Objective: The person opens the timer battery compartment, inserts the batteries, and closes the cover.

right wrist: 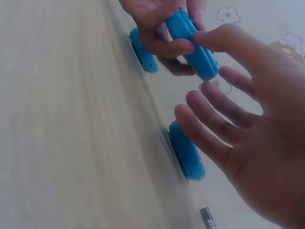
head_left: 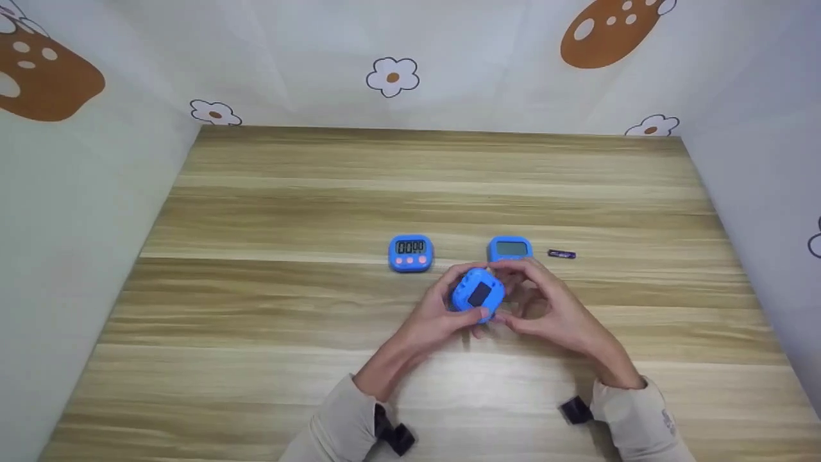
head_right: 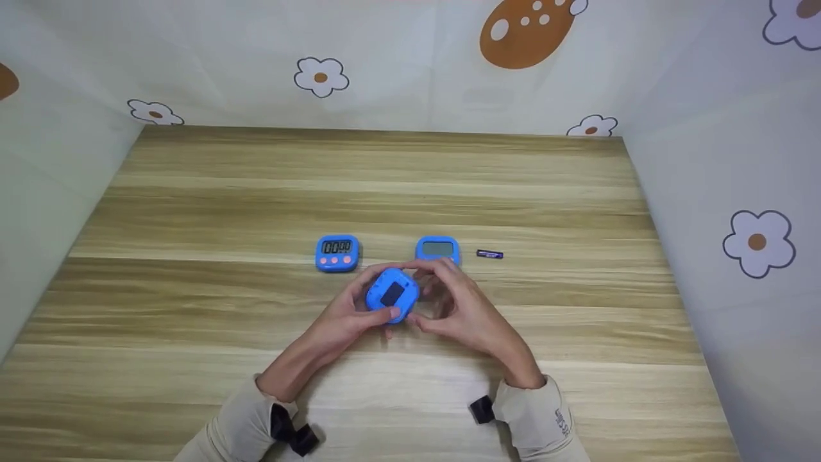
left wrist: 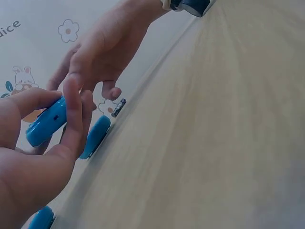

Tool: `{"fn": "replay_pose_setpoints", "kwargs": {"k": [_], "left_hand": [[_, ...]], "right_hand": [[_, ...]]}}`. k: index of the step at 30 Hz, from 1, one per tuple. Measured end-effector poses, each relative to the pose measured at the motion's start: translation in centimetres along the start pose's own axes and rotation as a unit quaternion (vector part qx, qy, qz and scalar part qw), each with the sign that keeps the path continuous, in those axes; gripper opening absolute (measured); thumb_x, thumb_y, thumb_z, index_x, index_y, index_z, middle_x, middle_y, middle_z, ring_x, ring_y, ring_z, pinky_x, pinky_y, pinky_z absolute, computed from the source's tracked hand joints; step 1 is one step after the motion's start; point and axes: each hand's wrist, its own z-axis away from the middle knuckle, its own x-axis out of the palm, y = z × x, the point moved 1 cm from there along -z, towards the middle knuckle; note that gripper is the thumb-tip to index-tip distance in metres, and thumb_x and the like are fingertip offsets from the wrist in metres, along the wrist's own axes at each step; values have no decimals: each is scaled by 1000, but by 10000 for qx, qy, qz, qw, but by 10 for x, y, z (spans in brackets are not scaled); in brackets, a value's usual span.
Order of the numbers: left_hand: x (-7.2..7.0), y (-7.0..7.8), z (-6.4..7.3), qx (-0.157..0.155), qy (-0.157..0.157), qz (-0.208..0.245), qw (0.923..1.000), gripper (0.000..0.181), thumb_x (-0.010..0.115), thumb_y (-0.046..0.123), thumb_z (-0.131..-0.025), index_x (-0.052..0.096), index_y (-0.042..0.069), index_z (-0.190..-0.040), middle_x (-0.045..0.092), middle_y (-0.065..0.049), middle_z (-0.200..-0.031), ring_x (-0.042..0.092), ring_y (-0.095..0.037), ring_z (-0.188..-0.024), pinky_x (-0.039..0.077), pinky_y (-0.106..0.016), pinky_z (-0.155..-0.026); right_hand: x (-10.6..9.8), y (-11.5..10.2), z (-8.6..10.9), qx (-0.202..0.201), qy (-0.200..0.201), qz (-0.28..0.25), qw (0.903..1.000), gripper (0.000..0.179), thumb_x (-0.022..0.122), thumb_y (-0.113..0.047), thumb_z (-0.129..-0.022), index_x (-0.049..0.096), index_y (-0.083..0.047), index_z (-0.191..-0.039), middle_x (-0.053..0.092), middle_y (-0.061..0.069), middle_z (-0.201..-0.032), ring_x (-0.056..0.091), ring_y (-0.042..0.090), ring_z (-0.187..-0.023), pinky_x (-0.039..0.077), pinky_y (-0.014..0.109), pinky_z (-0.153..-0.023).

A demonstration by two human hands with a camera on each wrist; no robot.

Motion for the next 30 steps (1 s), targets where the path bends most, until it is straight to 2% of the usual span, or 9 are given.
{"fn": "replay_pose_setpoints", "kwargs": {"k": [2, 4, 6, 9, 11, 20, 26, 28, 30], "left_hand": [[-2, 1, 0, 26, -112, -428, 9990, 71, 69, -8, -85, 41, 20, -144, 51, -12, -132, 59, -29, -98, 55, -30, -57], [-3, 2, 1, 35, -242, -783, 9966, 76, 71, -7, -83, 37, 22, -144, 54, -11, -129, 61, -28, -98, 56, -31, -64], [-4, 3, 2, 33, -337, -1177, 9925, 79, 75, -6, -80, 33, 22, -141, 54, -10, -128, 60, -25, -103, 56, -33, -76], [-5, 3, 4, 23, -363, -1750, 9839, 78, 79, -1, -77, 29, 19, -134, 50, -6, -130, 52, -19, -117, 46, -32, -98], [-6, 4, 6, 30, -363, -2121, 9766, 77, 80, 0, -77, 29, 18, -131, 46, -4, -131, 49, -17, -120, 41, -31, -103], [-9, 7, 3, 617, -297, -2738, 9594, 70, 74, -9, -73, 45, 12, -134, 53, -2, -128, 51, -16, -116, 42, -32, -102], [-10, 6, 3, 646, -363, -3011, 9507, 74, 76, -8, -74, 43, 12, -137, 51, -2, -131, 50, -15, -117, 42, -31, -101], [-10, 6, 3, 726, -324, -3222, 9433, 73, 76, -6, -74, 42, 13, -137, 50, -1, -131, 50, -14, -117, 41, -31, -102], [-10, 7, 2, 943, -240, -3583, 9285, 72, 79, -2, -74, 44, 13, -135, 50, 0, -130, 49, -14, -117, 41, -31, -103]], "right_hand": [[0, 0, 1, 79, -169, 89, 9998, 72, 82, 2, -76, 49, -4, -140, 54, 10, -135, 52, 32, -116, 47, 46, -92], [0, 0, 2, 172, -307, 136, 9993, 73, 82, 0, -77, 48, -5, -141, 54, 7, -137, 53, 29, -115, 48, 47, -91], [0, 0, 2, 282, -391, 179, 9987, 71, 82, -1, -76, 50, -6, -140, 56, 6, -135, 56, 28, -111, 49, 47, -90], [2, -1, 3, 427, -449, 204, 9979, 67, 83, -2, -75, 54, -4, -135, 61, 6, -126, 59, 28, -101, 51, 43, -85], [2, -1, 2, 525, -498, 191, 9972, 65, 84, -2, -75, 54, -3, -133, 63, 6, -119, 59, 30, -98, 51, 42, -83], [1, 1, 1, 753, -469, 197, 9959, 57, 83, -3, -76, 52, -3, -124, 63, 7, -99, 61, 32, -88, 53, 40, -77], [3, 2, 1, 685, -418, 340, 9962, 55, 83, -6, -77, 53, -4, -123, 63, 5, -98, 61, 30, -86, 53, 38, -74], [4, 3, 2, 657, -390, 390, 9963, 55, 83, -7, -77, 53, -4, -123, 62, 4, -98, 61, 30, -85, 53, 37, -73], [4, 5, 2, 553, -329, 424, 9970, 56, 84, -7, -76, 54, -4, -124, 63, 3, -98, 61, 29, -84, 53, 35, -73]]}}
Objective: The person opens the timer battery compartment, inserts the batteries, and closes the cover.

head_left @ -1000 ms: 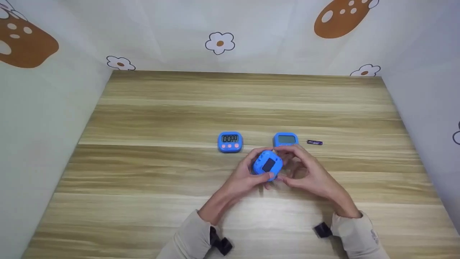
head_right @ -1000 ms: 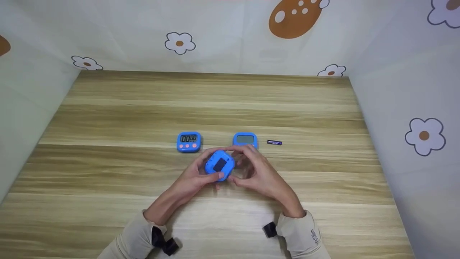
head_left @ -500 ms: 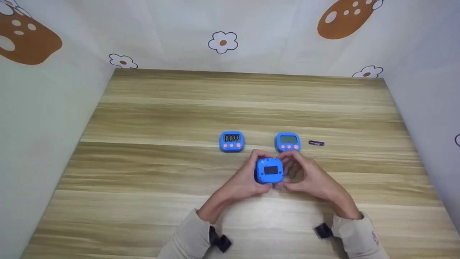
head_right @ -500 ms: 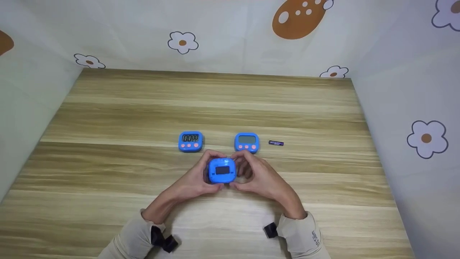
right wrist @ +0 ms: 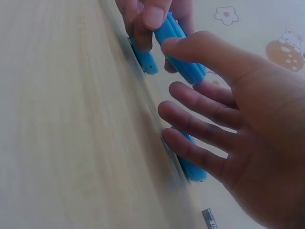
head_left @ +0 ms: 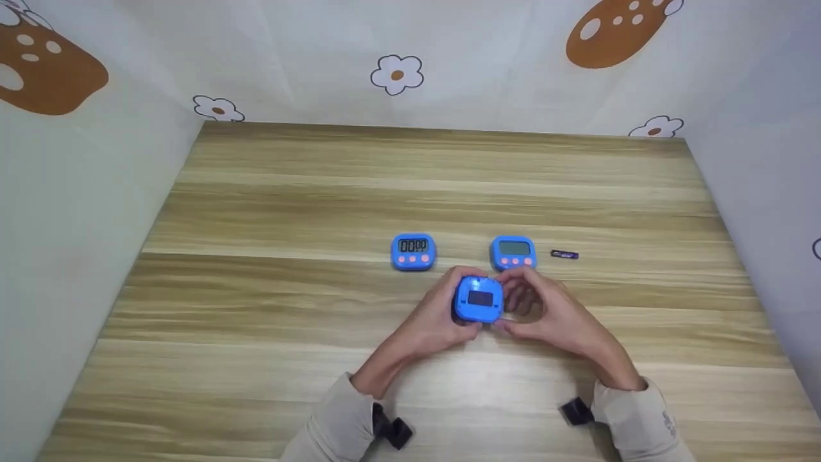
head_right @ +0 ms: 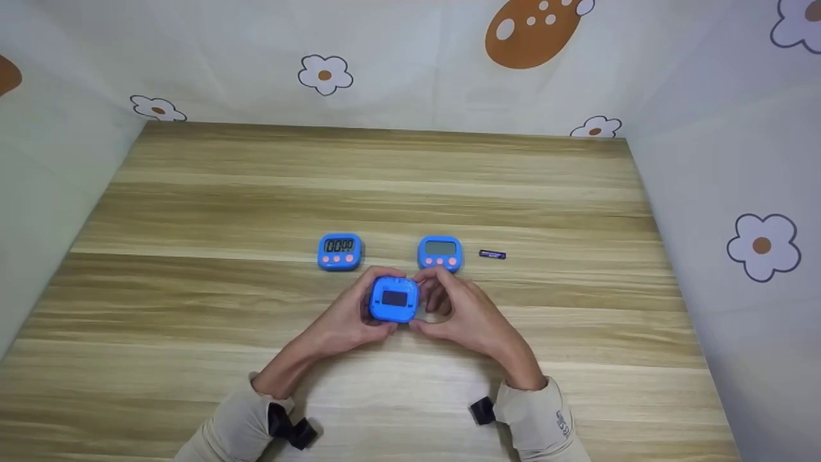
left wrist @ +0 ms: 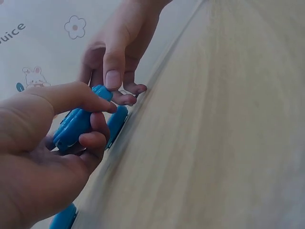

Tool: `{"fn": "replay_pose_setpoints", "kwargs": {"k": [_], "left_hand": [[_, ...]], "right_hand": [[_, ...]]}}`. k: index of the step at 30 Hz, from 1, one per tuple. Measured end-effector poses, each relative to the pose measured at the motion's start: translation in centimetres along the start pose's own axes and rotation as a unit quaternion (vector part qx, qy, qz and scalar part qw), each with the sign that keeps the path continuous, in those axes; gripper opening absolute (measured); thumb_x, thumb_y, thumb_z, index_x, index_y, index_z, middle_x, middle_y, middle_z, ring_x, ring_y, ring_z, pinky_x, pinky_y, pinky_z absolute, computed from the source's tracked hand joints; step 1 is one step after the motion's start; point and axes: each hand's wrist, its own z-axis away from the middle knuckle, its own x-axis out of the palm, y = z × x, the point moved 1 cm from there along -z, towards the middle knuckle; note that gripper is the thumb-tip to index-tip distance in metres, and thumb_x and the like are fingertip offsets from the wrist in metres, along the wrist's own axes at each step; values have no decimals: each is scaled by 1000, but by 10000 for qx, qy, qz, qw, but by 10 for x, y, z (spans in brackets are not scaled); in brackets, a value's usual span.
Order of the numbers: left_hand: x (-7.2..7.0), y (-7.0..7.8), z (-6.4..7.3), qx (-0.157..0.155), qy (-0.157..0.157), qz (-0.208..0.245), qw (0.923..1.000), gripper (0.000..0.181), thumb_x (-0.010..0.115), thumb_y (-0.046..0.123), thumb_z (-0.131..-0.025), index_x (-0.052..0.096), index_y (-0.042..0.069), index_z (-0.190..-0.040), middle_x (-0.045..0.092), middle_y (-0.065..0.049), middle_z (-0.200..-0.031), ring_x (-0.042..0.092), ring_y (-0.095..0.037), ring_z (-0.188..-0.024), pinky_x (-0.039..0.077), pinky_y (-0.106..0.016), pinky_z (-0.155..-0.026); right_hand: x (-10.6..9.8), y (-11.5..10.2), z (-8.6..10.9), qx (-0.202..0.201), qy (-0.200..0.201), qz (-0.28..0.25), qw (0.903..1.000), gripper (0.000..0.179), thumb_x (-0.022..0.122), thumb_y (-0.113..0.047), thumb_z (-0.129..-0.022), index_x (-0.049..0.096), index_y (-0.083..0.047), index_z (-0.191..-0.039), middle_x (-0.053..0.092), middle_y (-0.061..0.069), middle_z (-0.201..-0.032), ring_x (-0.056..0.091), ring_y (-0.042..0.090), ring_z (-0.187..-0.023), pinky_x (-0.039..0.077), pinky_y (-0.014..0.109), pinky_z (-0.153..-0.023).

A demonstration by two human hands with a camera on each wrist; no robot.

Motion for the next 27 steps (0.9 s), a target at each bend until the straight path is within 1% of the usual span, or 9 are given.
{"fn": "replay_pose_setpoints", "kwargs": {"k": [2, 5, 8, 11, 13, 14, 18, 21, 27], "left_hand": [[-1, 0, -1, 264, 152, -543, 9981, 71, 82, 5, -72, 46, 14, -133, 49, 0, -128, 48, -13, -117, 40, -32, -103], [-2, 1, -1, 658, 409, -1337, 9880, 72, 87, 17, -69, 50, 15, -130, 48, 3, -126, 45, -12, -117, 38, -35, -104], [-2, 1, -1, 904, 561, -1625, 9809, 70, 88, 27, -69, 53, 18, -129, 49, 6, -125, 44, -13, -118, 36, -37, -104], [-2, 2, -1, 888, 471, -1026, 9896, 69, 86, 27, -73, 51, 18, -132, 50, 6, -127, 46, -15, -117, 41, -36, -101], [-1, 2, -1, 715, 274, -90, 9970, 69, 84, 17, -76, 47, 16, -135, 50, 5, -130, 49, -17, -117, 45, -34, -100], [0, 2, -1, 601, 201, 377, 9973, 69, 82, 11, -77, 45, 15, -136, 49, 3, -132, 51, -18, -118, 46, -33, -99], [3, 4, 0, 270, 37, 1974, 9799, 74, 70, -15, -78, 38, 9, -140, 47, -7, -139, 50, -24, -123, 43, -37, -105], [5, 4, -1, 200, 57, 2365, 9714, 75, 63, -22, -76, 37, 7, -140, 48, -12, -138, 50, -26, -123, 43, -38, -104], [4, 5, -1, 114, 152, 2130, 9769, 75, 65, -22, -75, 40, 12, -137, 51, -5, -134, 53, -22, -118, 44, -37, -102]], "right_hand": [[0, -1, 0, -128, 90, -14, 9999, 57, 85, -5, -75, 55, -3, -123, 64, 4, -100, 61, 30, -84, 54, 37, -72], [-2, -4, 0, -386, 271, -93, 9988, 58, 86, -2, -72, 58, -2, -122, 65, 7, -103, 61, 30, -85, 54, 39, -72], [-3, -7, -1, -653, 432, -200, 9967, 57, 87, -2, -71, 61, -2, -121, 63, 10, -105, 59, 32, -87, 54, 39, -73], [-2, -9, -1, -807, 493, -348, 9949, 56, 87, -4, -72, 64, -3, -123, 59, 14, -109, 56, 33, -94, 53, 39, -78], [-1, -9, -2, -813, 466, -349, 9950, 58, 87, -4, -72, 63, -4, -125, 55, 14, -117, 53, 32, -105, 49, 37, -88], [-1, -9, -2, -796, 451, -333, 9952, 60, 87, -4, -72, 63, -5, -127, 53, 14, -122, 51, 31, -111, 47, 36, -93], [0, -10, -3, -662, 451, -198, 9966, 70, 87, -1, -70, 57, -5, -133, 49, 12, -132, 45, 25, -122, 43, 35, -99], [0, -10, -2, -564, 571, -112, 9967, 73, 88, 2, -67, 55, -2, -132, 54, 10, -129, 51, 22, -114, 50, 43, -91], [-2, -9, -1, -500, 651, 139, 9965, 70, 88, 2, -66, 57, 0, -129, 60, 8, -122, 57, 18, -101, 53, 50, -85]]}}
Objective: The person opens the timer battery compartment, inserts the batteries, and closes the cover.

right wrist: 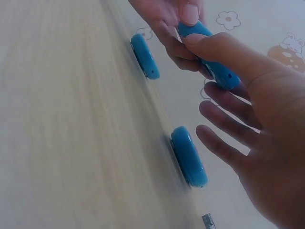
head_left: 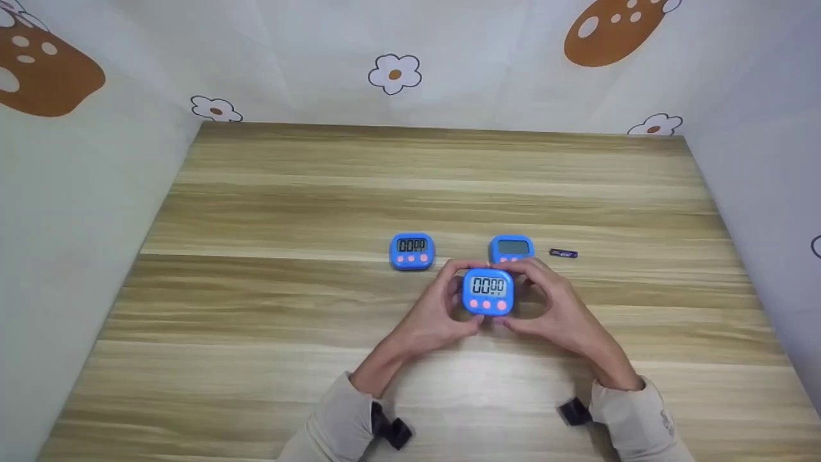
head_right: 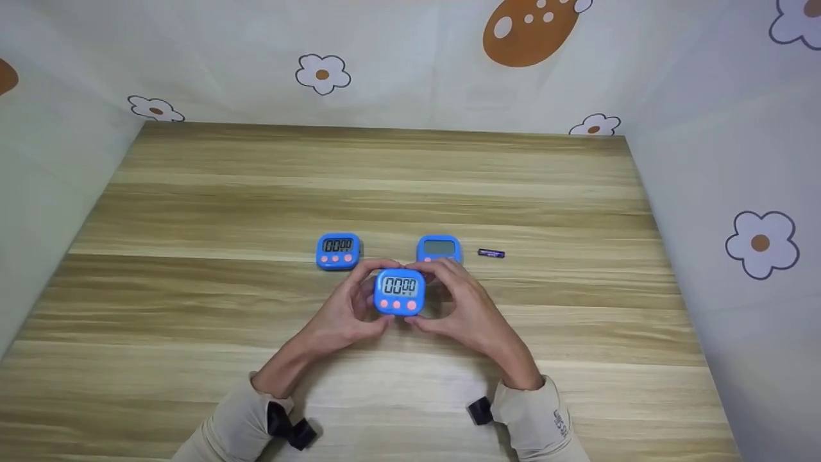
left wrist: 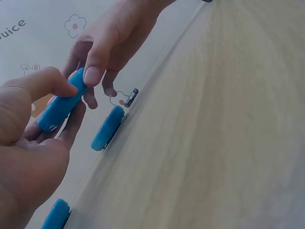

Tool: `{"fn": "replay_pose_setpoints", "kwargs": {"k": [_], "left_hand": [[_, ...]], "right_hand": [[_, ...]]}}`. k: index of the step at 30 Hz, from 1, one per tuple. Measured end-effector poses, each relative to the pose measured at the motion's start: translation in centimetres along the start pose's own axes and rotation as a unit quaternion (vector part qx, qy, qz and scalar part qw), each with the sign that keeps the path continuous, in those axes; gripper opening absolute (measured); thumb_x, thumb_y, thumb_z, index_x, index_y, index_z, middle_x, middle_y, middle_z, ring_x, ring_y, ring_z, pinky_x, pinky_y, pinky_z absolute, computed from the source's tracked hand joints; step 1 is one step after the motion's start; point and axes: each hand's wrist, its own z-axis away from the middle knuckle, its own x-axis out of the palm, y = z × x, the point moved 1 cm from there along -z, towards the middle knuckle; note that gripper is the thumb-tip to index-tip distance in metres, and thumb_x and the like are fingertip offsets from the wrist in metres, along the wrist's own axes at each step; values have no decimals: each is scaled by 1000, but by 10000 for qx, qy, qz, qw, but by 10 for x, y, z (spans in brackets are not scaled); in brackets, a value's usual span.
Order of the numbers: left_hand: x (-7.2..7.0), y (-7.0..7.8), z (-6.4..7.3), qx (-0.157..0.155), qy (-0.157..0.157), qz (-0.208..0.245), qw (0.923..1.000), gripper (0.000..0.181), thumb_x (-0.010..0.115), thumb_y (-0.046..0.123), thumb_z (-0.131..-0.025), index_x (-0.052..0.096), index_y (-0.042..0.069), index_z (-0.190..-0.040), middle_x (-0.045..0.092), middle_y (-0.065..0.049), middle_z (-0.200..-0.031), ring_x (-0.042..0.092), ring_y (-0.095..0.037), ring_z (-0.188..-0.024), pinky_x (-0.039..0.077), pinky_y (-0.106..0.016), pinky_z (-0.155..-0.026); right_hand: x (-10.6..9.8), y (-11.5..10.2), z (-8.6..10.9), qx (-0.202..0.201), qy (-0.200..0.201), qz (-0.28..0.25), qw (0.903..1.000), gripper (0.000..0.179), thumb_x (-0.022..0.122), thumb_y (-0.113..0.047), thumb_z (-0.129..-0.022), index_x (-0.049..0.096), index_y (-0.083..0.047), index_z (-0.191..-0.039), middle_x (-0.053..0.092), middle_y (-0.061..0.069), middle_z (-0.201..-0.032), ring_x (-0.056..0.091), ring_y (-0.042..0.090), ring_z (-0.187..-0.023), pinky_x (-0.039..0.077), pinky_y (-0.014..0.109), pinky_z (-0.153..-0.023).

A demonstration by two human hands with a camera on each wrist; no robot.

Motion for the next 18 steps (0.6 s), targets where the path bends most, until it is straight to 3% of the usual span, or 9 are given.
{"fn": "replay_pose_setpoints", "kwargs": {"k": [4, 8, 14, 16, 18], "left_hand": [[0, 0, 1, 29, 30, -272, 9996, 75, 67, -20, -74, 42, 14, -136, 52, -2, -133, 54, -19, -118, 44, -36, -103], [1, 1, 0, 13, 32, -501, 9987, 75, 69, -17, -75, 42, 13, -137, 51, -1, -134, 52, -17, -121, 43, -35, -104], [0, 0, 0, 214, -15, -891, 9958, 76, 76, -11, -75, 44, 16, -139, 47, 3, -134, 49, -15, -124, 45, -34, -102], [-1, 0, 0, 397, -21, -1364, 9899, 76, 78, -6, -76, 45, 17, -140, 46, 3, -134, 47, -14, -125, 44, -33, -103], [-2, 1, -1, 594, -4, -2090, 9761, 75, 81, 1, -76, 45, 17, -140, 46, 4, -133, 46, -13, -124, 41, -32, -105]], "right_hand": [[1, 7, 1, -29, -62, 118, 9999, 70, 88, 0, -67, 57, -3, -130, 59, 7, -123, 56, 17, -104, 53, 48, -85], [3, 26, 5, 1, -42, 106, 9999, 72, 90, -9, -69, 57, -14, -133, 58, -2, -126, 56, 17, -107, 53, 43, -85], [1, 7, 2, 6, -107, 29, 9999, 69, 88, -4, -69, 57, -4, -131, 59, 6, -123, 58, 23, -101, 53, 49, -84], [1, 2, 0, 4, -153, 15, 9999, 68, 88, -2, -69, 57, -2, -130, 59, 8, -123, 58, 23, -102, 52, 51, -85], [2, 2, 0, -11, -187, 50, 9998, 68, 88, -1, -70, 57, -2, -130, 59, 8, -124, 57, 21, -105, 52, 48, -86]]}}
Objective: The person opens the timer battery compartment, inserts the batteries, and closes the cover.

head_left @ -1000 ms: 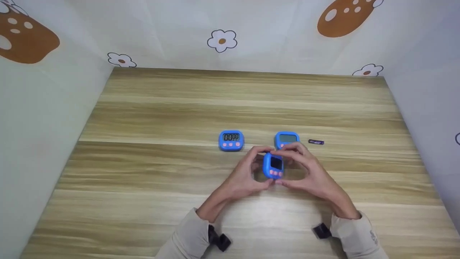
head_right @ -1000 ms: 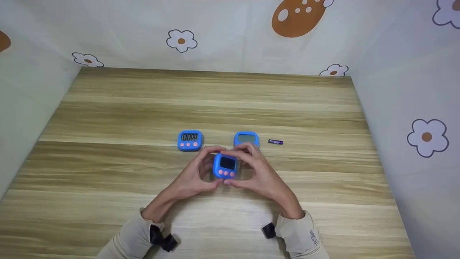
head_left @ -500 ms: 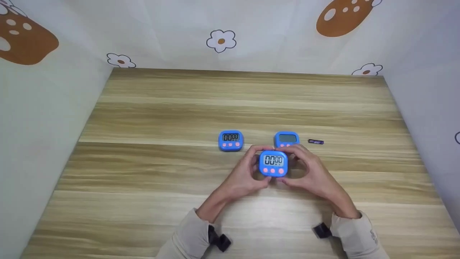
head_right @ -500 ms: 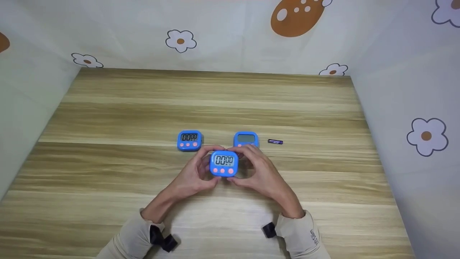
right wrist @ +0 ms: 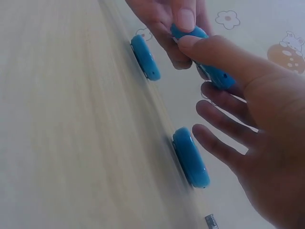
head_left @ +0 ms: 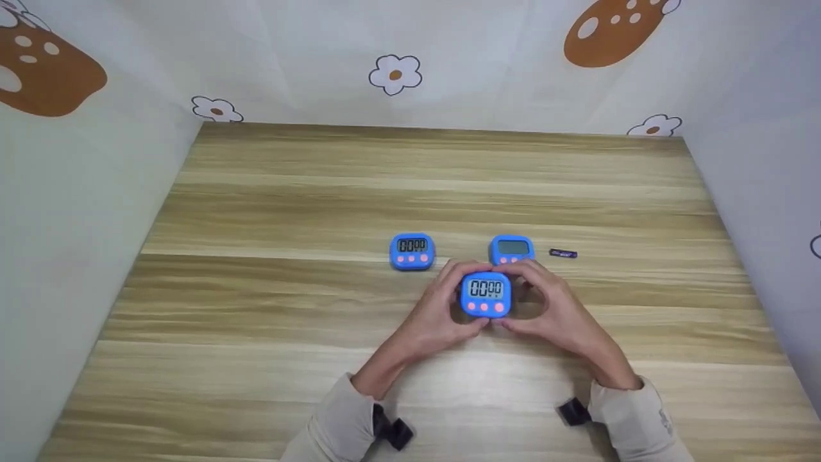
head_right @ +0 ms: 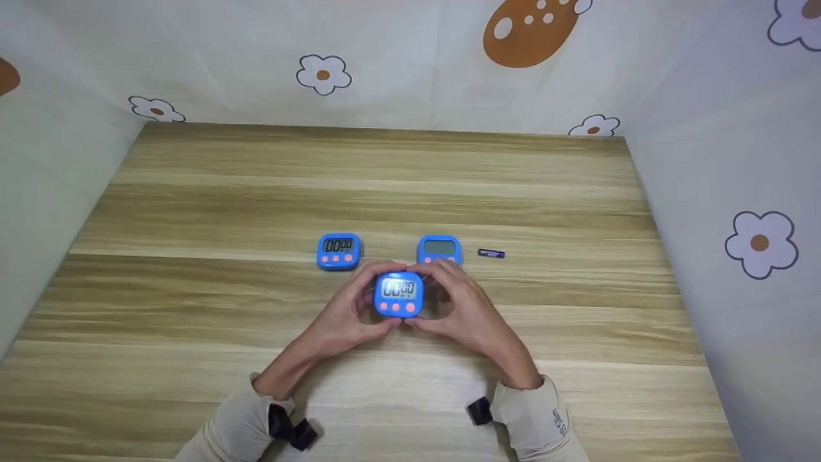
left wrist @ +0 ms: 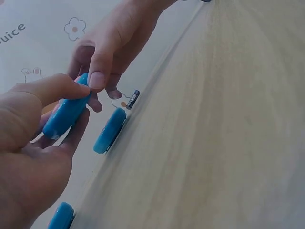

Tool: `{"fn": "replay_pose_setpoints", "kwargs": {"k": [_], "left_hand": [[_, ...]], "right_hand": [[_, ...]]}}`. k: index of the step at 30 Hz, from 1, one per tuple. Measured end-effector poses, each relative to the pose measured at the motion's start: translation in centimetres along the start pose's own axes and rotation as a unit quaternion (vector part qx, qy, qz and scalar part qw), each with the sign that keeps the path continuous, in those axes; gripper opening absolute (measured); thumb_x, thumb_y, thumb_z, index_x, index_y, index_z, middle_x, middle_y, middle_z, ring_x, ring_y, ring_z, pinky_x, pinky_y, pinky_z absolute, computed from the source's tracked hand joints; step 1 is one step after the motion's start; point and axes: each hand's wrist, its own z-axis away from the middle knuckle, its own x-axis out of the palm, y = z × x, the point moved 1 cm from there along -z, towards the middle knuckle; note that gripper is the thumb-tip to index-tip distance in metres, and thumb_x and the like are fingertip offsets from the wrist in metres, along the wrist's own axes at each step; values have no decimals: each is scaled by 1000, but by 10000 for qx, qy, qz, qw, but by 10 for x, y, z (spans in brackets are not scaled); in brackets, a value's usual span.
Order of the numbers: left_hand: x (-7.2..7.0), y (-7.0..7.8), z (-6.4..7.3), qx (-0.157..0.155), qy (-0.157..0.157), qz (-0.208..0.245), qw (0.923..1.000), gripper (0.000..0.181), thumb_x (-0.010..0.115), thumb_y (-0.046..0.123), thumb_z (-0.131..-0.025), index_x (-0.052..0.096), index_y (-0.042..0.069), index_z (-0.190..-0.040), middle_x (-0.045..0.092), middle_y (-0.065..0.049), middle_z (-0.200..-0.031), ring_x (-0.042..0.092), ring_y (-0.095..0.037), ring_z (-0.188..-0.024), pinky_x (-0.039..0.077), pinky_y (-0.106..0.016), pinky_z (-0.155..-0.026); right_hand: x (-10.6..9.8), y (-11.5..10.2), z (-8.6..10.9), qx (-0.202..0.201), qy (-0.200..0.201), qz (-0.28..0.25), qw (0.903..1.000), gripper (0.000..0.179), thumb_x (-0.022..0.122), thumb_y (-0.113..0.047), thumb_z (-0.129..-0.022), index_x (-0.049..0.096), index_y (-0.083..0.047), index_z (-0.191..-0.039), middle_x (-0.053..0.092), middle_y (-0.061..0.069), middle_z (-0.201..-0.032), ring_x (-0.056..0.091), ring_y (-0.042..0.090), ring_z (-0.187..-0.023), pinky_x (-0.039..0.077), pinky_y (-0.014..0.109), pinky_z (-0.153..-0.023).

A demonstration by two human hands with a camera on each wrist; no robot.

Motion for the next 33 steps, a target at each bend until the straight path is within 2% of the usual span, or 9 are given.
{"fn": "replay_pose_setpoints", "kwargs": {"k": [2, 5, 7, 8, 10, 15, 20, 24, 33], "left_hand": [[0, 0, -2, 204, 25, -944, 9953, 75, 83, 10, -75, 46, 17, -140, 48, 4, -132, 45, -12, -123, 38, -33, -106], [0, 3, -4, 405, 67, -2147, 9758, 74, 85, 22, -74, 48, 16, -138, 52, 4, -130, 43, -14, -118, 33, -37, -110], [-1, 4, -7, 464, 80, -2641, 9633, 74, 85, 28, -73, 50, 14, -137, 54, 2, -128, 43, -17, -116, 30, -42, -111], [-3, 5, -9, 481, 68, -2744, 9604, 73, 84, 29, -73, 51, 12, -135, 55, 1, -127, 44, -18, -116, 28, -44, -113], [-7, 7, -14, 422, 45, -2831, 9581, 71, 84, 29, -73, 52, 10, -133, 56, -2, -126, 44, -19, -117, 24, -47, -115], [-26, 5, -35, -58, -47, -2977, 9546, 68, 85, 22, -74, 53, 7, -133, 55, -4, -129, 44, -20, -120, 33, -38, -110], [-39, -3, -54, -637, -315, -3340, 9399, 68, 83, 24, -78, 52, 8, -136, 54, -5, -132, 44, -21, -121, 35, -36, -107], [-43, -9, -59, -1001, -480, -3400, 9339, 69, 83, 24, -78, 52, 8, -137, 52, -5, -134, 43, -20, -121, 35, -35, -107], [-40, -15, -63, -1288, -535, -3149, 9388, 66, 82, 21, -80, 52, 8, -137, 50, -4, -135, 41, -18, -122, 38, -33, -107]], "right_hand": [[0, 1, 1, -31, -1, 39, 10000, 67, 87, -1, -70, 57, -3, -130, 59, 9, -125, 56, 20, -107, 50, 46, -90], [0, 2, 2, -66, -14, 144, 9999, 66, 87, -3, -71, 57, -4, -130, 59, 9, -125, 55, 21, -109, 46, 41, -95], [-1, 2, 2, -15, -28, 164, 9999, 68, 87, -5, -72, 56, -5, -132, 59, 8, -128, 54, 22, -112, 43, 40, -99], [-2, 2, 2, 49, -24, 154, 9999, 70, 88, -6, -71, 55, -5, -133, 58, 8, -129, 54, 23, -113, 43, 41, -99], [-3, 3, 3, 200, 4, 129, 9997, 74, 88, -10, -72, 52, -6, -137, 59, 7, -127, 55, 25, -110, 45, 40, -94], [-7, 20, 3, 511, 414, 10, 9978, 69, 87, -14, -75, 54, -7, -135, 63, 11, -110, 59, 29, -96, 50, 41, -78], [-8, 41, 2, 695, 653, 89, 9954, 56, 83, -26, -80, 59, -13, -129, 65, 5, -105, 61, 20, -92, 50, 35, -77], [-7, 47, 2, 661, 638, 79, 9957, 52, 80, -33, -82, 61, -13, -127, 66, 3, -104, 61, 17, -91, 51, 33, -77], [-10, 50, 3, 598, 685, 128, 9958, 49, 79, -33, -84, 63, -10, -124, 67, 3, -99, 62, 17, -89, 51, 31, -77]]}}
